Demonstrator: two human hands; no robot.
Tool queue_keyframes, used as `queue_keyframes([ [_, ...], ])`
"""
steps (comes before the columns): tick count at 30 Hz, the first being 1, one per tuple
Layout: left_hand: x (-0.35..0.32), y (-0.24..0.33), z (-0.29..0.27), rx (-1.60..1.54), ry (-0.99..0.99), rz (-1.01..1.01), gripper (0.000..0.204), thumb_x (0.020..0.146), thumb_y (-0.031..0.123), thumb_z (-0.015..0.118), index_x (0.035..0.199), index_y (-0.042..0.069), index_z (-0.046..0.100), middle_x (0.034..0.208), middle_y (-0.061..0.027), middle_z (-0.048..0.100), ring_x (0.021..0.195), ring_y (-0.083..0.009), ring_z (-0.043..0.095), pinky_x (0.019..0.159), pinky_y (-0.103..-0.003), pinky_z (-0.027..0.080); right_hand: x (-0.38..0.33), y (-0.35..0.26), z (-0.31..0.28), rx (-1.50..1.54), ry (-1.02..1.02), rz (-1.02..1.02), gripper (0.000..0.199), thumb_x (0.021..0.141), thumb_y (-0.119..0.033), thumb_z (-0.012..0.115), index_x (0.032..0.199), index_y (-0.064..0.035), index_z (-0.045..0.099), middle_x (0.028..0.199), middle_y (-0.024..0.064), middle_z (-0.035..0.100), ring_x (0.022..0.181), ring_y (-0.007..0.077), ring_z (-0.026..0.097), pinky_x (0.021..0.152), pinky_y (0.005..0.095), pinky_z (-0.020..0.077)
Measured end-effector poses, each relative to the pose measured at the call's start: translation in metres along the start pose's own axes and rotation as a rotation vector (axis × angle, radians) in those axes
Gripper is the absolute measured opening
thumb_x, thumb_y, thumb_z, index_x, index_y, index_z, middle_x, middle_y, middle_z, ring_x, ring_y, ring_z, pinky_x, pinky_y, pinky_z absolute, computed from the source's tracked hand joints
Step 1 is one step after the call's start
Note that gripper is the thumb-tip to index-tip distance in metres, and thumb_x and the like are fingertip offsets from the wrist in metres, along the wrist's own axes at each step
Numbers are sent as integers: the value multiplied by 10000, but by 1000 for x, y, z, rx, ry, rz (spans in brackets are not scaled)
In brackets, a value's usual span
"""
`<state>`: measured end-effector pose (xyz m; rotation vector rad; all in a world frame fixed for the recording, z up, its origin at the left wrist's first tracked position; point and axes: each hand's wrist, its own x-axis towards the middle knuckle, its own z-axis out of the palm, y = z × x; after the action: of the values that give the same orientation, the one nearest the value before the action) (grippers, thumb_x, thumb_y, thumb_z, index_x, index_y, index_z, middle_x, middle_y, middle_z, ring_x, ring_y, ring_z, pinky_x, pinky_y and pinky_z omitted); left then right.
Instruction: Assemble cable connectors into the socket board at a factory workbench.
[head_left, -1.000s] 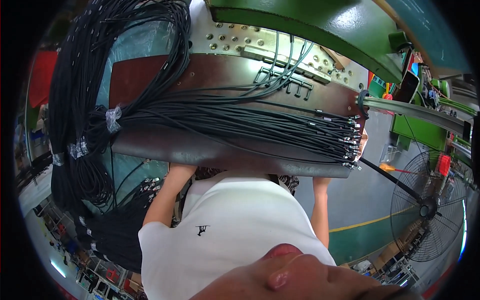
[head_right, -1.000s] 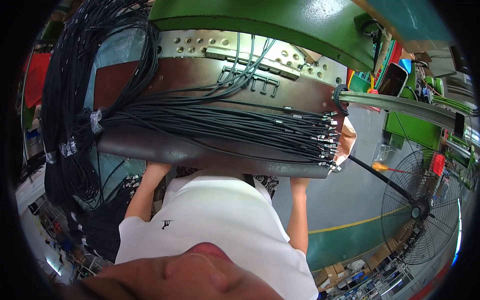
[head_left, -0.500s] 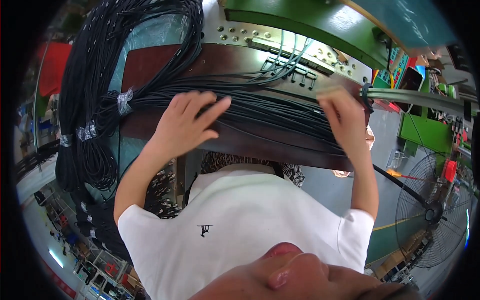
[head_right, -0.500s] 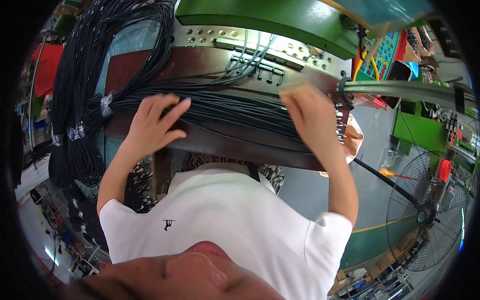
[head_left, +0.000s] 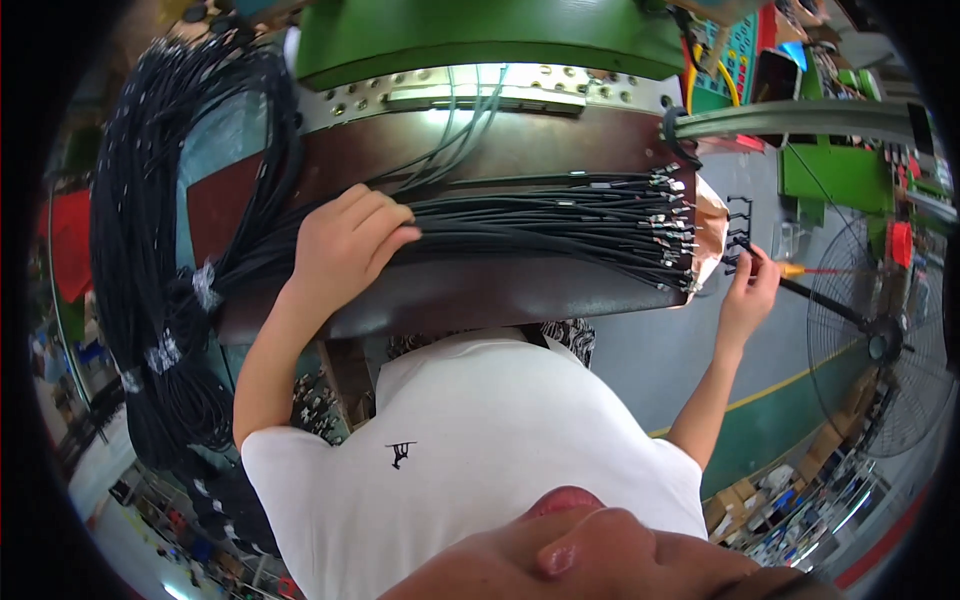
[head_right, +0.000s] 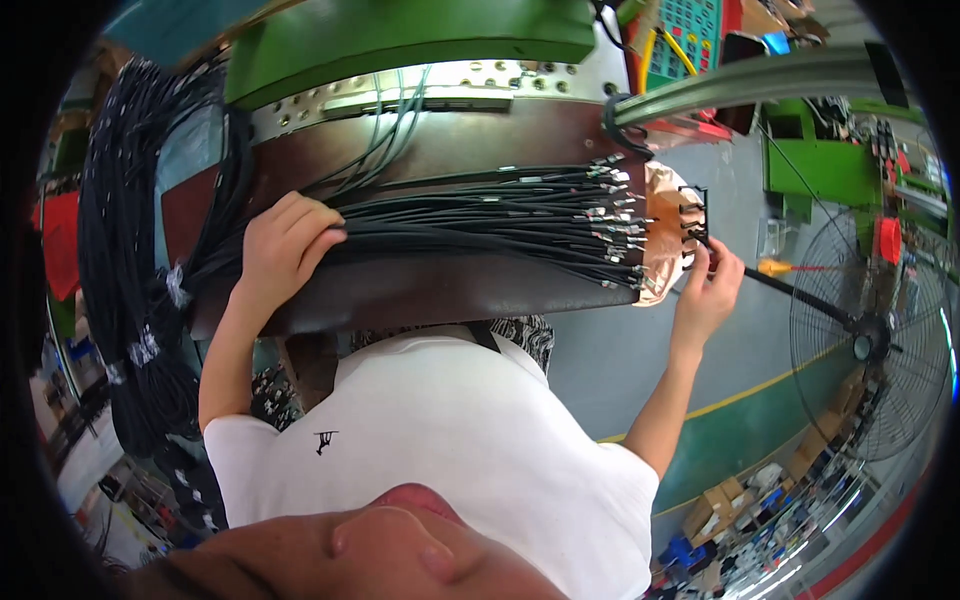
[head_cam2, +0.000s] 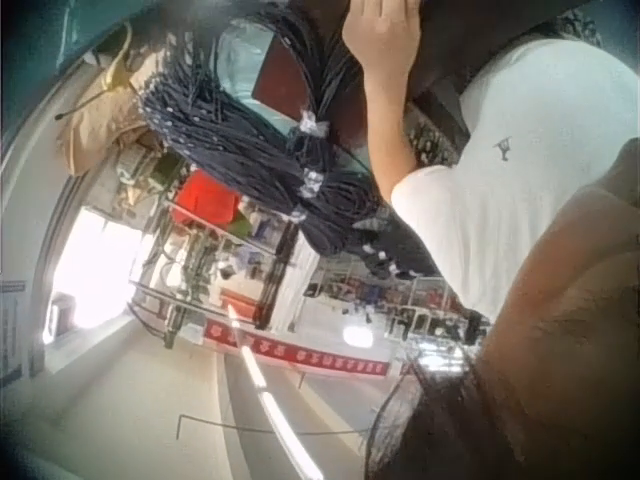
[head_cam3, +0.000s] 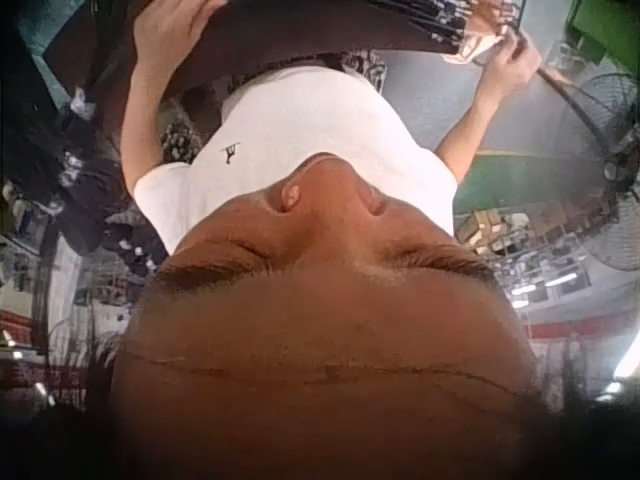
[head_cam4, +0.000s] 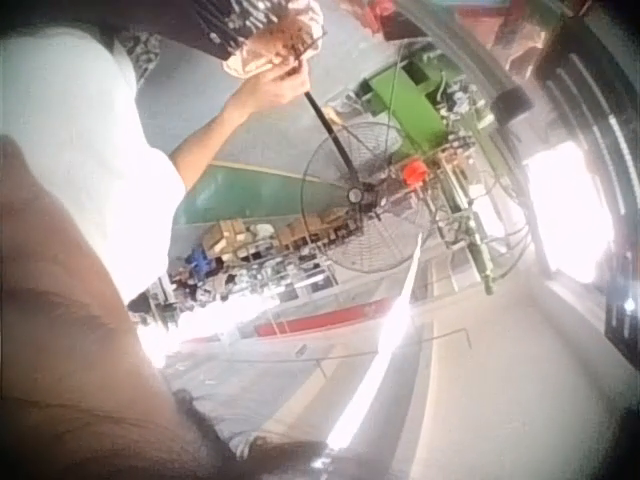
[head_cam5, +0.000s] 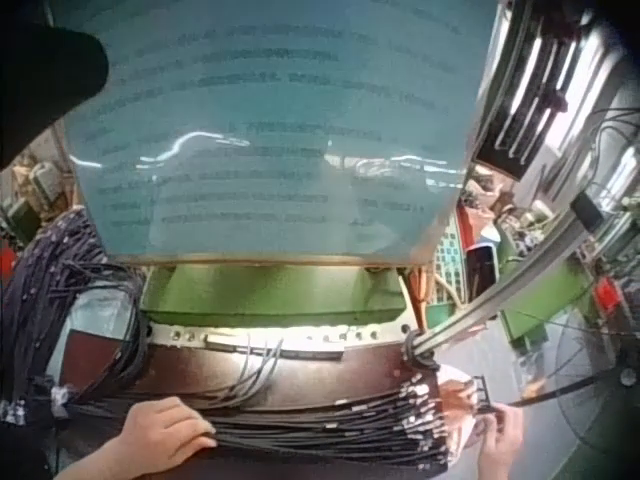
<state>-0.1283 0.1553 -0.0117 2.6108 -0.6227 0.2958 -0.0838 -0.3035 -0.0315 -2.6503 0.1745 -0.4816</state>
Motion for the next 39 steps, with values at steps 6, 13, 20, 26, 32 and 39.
queue_keyframes([
  [6, 1, 13, 9, 134, 18, 158, 328, 696, 269, 739, 956, 85, 661, 781, -9, 588, 678, -184, 557, 571, -297, 427, -92, -35, 34, 252, -4, -687, 280, 810, -156, 657, 1087, -114, 636, 961, 81, 590, 944, 254, 565, 851, 392, 437],
  [13, 9, 20, -6, -299, -54, -283, 161, 782, 120, 718, 905, 37, 654, 729, -99, 615, 641, -246, 578, 580, -308, 449, -94, -57, 67, 184, 29, -791, 177, 773, -168, 608, 923, -162, 703, 910, -28, 626, 854, 170, 592, 932, 363, 400],
  [20, 99, 68, 62, -622, -637, 97, 373, 883, 361, 611, 889, -11, 613, 667, -161, 600, 569, -270, 597, 553, -340, 465, -98, -67, 64, 131, 63, -766, 184, 772, -174, 608, 929, -181, 705, 944, -37, 632, 967, 156, 578, 995, 399, 337],
  [26, 137, 116, 63, -1280, -884, -462, 177, 925, 183, 547, 913, 24, 622, 679, -1, 573, 514, -60, 486, 457, -209, 371, -90, -56, 32, 426, -65, -803, 200, 813, -219, 657, 951, -76, 675, 1001, 38, 627, 958, 214, 561, 791, 339, 481],
  [32, 68, 135, 63, -1458, -464, -664, 198, 961, 175, 548, 1048, 7, 605, 721, 2, 569, 564, -39, 451, 496, -186, 367, -17, -127, 23, 1361, -339, 130, 305, 958, -261, 542, 1011, 30, 617, 972, 118, 642, 825, 153, 601, 728, 270, 498],
  [39, 12, 115, 58, -1676, -92, -936, 311, 1007, 336, 449, 1075, 60, 576, 621, 42, 471, 512, -15, 375, 451, -177, 276, 35, -171, 86, 965, -839, -426, 289, 941, -234, 557, 1083, 8, 628, 923, 112, 692, 789, 182, 615, 702, 322, 485],
])
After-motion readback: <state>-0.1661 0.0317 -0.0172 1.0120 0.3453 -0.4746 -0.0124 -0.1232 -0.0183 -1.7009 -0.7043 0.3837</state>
